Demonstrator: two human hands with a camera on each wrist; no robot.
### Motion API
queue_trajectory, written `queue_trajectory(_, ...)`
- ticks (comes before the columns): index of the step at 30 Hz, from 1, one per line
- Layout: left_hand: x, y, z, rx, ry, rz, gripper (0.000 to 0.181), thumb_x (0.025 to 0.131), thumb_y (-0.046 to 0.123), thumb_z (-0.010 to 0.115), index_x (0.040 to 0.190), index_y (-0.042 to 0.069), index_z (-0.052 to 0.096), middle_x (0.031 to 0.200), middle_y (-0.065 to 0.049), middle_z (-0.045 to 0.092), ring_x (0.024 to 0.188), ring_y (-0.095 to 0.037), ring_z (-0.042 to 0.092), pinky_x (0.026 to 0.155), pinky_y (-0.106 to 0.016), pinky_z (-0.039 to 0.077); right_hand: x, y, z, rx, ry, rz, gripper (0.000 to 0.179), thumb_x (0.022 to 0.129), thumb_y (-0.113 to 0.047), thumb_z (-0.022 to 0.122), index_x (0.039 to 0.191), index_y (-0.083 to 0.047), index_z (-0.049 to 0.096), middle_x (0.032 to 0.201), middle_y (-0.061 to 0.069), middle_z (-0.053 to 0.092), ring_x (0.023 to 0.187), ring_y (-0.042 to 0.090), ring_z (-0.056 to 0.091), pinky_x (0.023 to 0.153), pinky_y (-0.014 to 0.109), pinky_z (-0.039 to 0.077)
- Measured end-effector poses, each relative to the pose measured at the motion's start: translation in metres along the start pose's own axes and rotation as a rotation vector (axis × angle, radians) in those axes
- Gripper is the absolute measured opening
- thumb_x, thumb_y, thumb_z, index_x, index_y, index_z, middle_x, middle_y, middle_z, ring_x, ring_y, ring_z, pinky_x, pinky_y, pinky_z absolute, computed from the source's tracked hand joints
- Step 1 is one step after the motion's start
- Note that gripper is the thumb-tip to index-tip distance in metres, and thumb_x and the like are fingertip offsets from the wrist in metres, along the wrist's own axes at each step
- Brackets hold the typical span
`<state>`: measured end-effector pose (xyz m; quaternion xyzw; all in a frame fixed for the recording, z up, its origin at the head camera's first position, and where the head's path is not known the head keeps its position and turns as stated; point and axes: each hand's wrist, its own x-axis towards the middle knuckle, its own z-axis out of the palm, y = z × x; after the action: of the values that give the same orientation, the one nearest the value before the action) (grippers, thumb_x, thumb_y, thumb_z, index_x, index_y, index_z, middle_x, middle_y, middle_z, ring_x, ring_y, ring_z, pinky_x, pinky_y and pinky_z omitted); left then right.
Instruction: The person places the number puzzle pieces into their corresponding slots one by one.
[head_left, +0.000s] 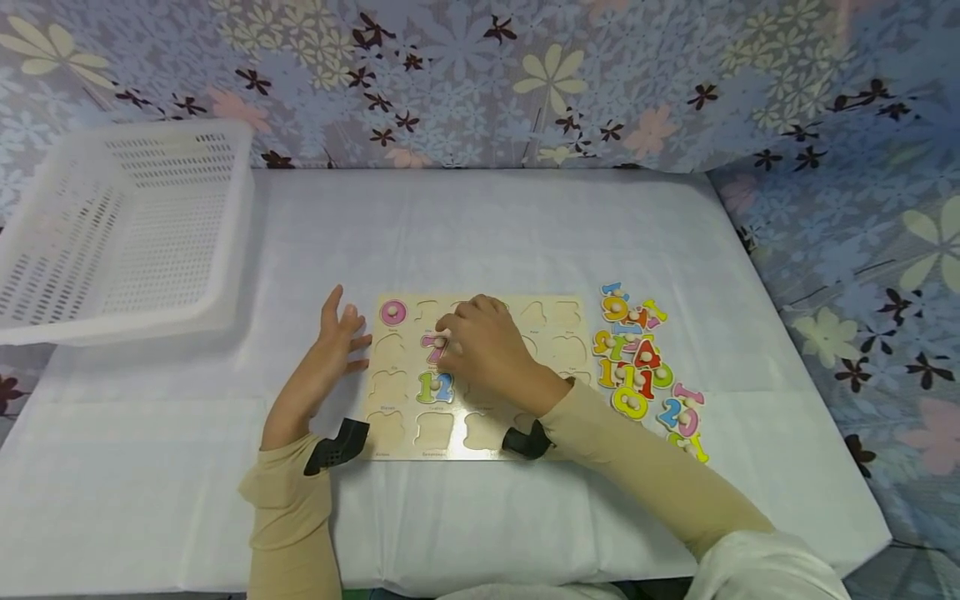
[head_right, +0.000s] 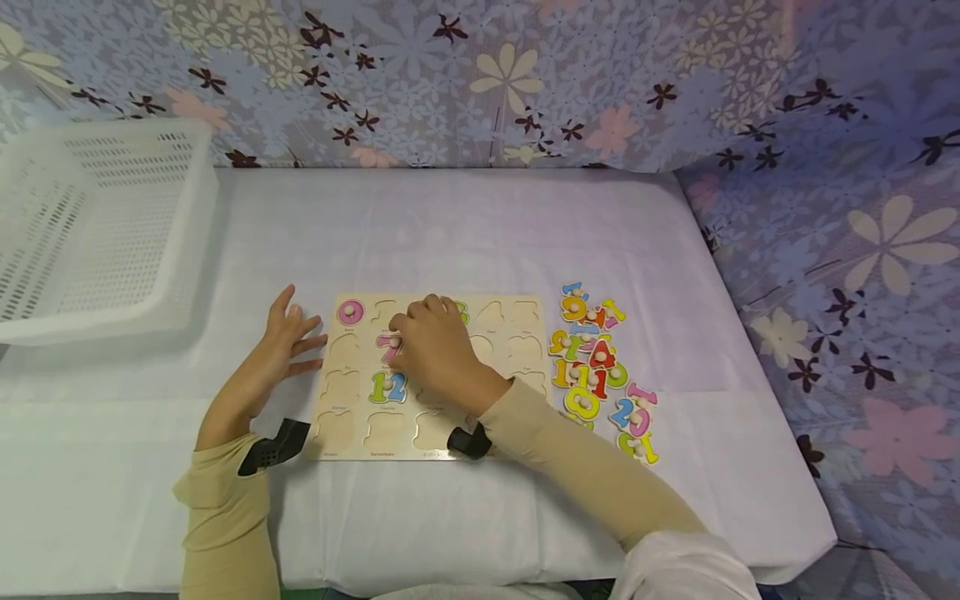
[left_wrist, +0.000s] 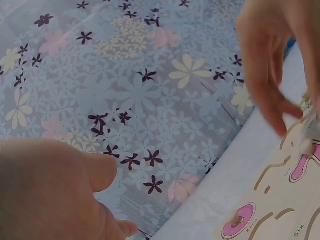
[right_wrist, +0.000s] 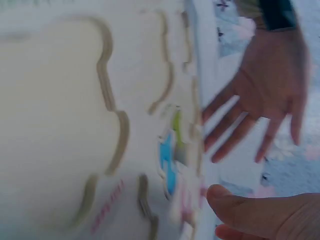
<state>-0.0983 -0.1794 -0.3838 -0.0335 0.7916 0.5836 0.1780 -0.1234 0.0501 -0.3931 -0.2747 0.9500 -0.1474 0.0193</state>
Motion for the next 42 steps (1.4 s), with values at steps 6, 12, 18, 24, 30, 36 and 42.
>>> queue_trajectory(6,0.000,-0.002,0.004,0.011,-0.001,0.016,0.076,0.100,0.057,0.023,0.151,0.025,-0.023,0.155,-0.029,0.015,0.136,-0.041,0.033,0.104,-0.052,0.037,-0.042,0.036,-0.022,0.125,0.020,0.075,0.042,0.078,-0.031,0.082,0.114,-0.013,0.070,0.116,0.005,0.063,0.118,0.028,0.045,0.104,0.047,0.032)
queue_trajectory(12,-0.002,-0.002,0.004,0.016,-0.007,0.028,0.076,0.101,0.057,0.024,0.151,0.025,-0.023,0.154,-0.030,0.015,0.137,-0.041,0.031,0.107,-0.053,0.033,-0.106,0.099,-0.049,0.313,0.088,0.164,0.044,0.077,-0.017,0.083,0.116,-0.003,0.068,0.123,0.016,0.058,0.127,0.039,0.035,0.107,0.058,0.024)
queue_trajectory(18,-0.004,0.000,0.004,0.059,0.003,0.007,0.078,0.099,0.060,0.023,0.151,0.025,-0.023,0.154,-0.030,0.017,0.136,-0.041,0.034,0.108,-0.053,0.030,-0.163,0.151,-0.068,0.267,0.164,0.349,0.046,0.079,-0.016,0.082,0.120,-0.002,0.066,0.127,0.024,0.052,0.125,0.050,0.029,0.097,0.068,0.025)
queue_trajectory(24,-0.003,0.000,0.005,0.081,0.003,0.001,0.079,0.098,0.062,0.021,0.150,0.025,-0.024,0.153,-0.032,0.017,0.134,-0.043,0.035,0.108,-0.055,0.028,-0.198,0.174,-0.071,0.196,0.145,0.420,0.051,0.076,-0.015,0.084,0.121,-0.002,0.064,0.131,0.032,0.045,0.126,0.058,0.022,0.096,0.073,0.019)
queue_trajectory(30,-0.002,-0.001,0.007,0.068,0.003,0.000,0.076,0.100,0.058,0.020,0.150,0.025,-0.025,0.152,-0.032,0.018,0.134,-0.043,0.036,0.108,-0.055,0.029,-0.215,0.180,-0.072,0.158,0.069,0.438,0.055,0.074,-0.020,0.085,0.121,-0.003,0.065,0.135,0.034,0.040,0.129,0.061,0.015,0.096,0.077,0.015)
queue_trajectory(36,-0.002,-0.001,0.007,0.068,0.018,-0.001,0.075,0.100,0.057,0.020,0.150,0.024,-0.024,0.153,-0.032,0.018,0.134,-0.042,0.036,0.106,-0.054,0.033,-0.220,0.172,-0.065,0.174,0.054,0.433,0.053,0.073,-0.028,0.086,0.117,-0.005,0.067,0.137,0.032,0.039,0.132,0.059,0.013,0.096,0.078,0.013)
queue_trajectory(42,-0.001,-0.002,0.007,0.078,0.016,-0.008,0.076,0.099,0.059,0.020,0.150,0.024,-0.024,0.153,-0.031,0.018,0.134,-0.042,0.036,0.107,-0.054,0.032,-0.223,0.161,-0.052,0.165,0.033,0.417,0.054,0.067,-0.032,0.089,0.111,-0.007,0.070,0.137,0.031,0.040,0.134,0.057,0.012,0.097,0.079,0.012)
